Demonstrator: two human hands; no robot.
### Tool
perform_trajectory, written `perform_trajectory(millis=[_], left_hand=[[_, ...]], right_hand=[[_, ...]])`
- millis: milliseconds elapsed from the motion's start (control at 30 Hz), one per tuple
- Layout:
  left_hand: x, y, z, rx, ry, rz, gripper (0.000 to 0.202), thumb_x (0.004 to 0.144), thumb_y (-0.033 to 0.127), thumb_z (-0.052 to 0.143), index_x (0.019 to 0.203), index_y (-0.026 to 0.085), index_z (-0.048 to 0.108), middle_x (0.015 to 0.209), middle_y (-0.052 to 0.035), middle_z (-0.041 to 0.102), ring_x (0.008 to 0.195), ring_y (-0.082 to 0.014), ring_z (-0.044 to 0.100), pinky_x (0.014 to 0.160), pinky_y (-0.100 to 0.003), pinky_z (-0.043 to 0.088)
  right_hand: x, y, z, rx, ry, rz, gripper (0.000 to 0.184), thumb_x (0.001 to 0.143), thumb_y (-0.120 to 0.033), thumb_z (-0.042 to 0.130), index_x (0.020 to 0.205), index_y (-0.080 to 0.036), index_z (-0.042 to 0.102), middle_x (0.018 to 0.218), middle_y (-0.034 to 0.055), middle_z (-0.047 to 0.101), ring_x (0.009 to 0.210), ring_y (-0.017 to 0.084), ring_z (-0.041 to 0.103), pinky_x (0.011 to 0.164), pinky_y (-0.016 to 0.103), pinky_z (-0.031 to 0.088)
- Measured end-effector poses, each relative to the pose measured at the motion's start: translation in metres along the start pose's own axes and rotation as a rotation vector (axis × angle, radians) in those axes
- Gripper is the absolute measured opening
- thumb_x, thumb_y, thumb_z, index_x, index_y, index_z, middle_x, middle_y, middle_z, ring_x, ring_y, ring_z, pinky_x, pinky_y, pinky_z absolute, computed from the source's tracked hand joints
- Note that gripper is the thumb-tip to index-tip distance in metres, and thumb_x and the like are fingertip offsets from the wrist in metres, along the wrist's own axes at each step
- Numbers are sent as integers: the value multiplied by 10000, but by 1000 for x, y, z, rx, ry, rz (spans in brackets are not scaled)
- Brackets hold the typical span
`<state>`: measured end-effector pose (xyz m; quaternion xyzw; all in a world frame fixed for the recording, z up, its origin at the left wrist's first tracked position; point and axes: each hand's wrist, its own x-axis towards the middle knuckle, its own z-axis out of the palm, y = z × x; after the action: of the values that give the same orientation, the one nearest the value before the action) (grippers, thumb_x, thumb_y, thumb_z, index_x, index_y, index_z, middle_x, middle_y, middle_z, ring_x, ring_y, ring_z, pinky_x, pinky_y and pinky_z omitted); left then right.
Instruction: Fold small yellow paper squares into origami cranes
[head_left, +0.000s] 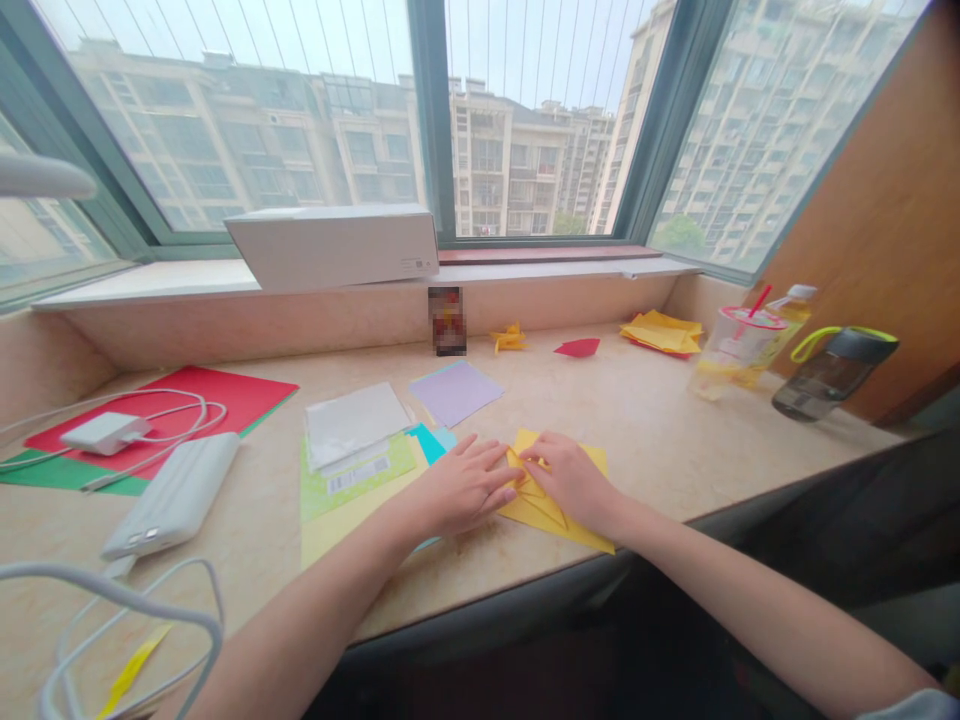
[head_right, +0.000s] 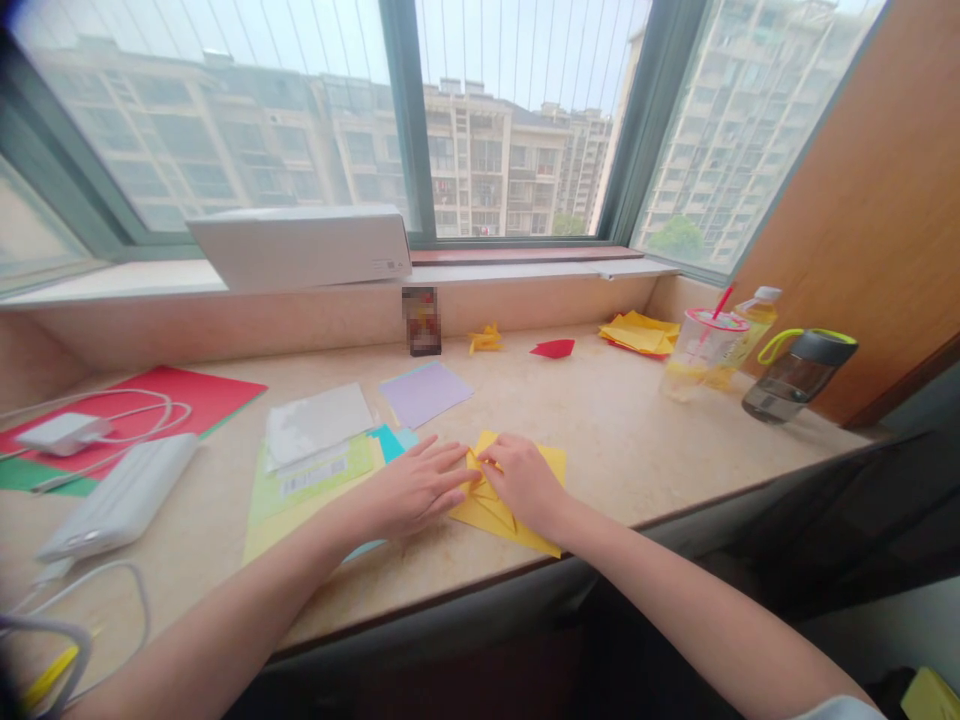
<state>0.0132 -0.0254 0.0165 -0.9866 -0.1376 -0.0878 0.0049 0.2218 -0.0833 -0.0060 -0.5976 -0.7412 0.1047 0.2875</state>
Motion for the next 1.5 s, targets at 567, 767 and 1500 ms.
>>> perform_trajectory(millis=[567, 767, 1500], left_hand=[[8, -6, 18, -23, 38, -25, 338, 1041, 260, 318, 1132, 180, 633, 1295, -102, 657, 1279, -214, 553, 1171, -461, 276], [6, -6, 19, -8, 15, -35, 365, 1044, 291, 324, 1275, 155, 571, 1353, -116, 631, 1337, -214, 509, 1207, -462, 209], [2, 1, 8, -103, -53, 47, 413, 1020, 272, 361, 1406, 199, 488, 1472, -82, 532, 1408, -208, 423, 1219, -437, 190]], right_hand=[[-16, 8, 0, -8, 12, -299, 248, 941, -113, 546, 1114, -179, 711, 1024, 98, 713, 992, 235, 641, 893, 381, 530], [-31, 11, -11, -19, -35, -393, 283, 957, -126, 528, 1188, -206, 671, 1176, 81, 722, 1098, 239, 649, 1000, 432, 476], [1, 26, -47, -107, -354, -626, 193, 976, -257, 583, 1087, -280, 739, 1105, 32, 772, 1035, 190, 701, 910, 346, 435]])
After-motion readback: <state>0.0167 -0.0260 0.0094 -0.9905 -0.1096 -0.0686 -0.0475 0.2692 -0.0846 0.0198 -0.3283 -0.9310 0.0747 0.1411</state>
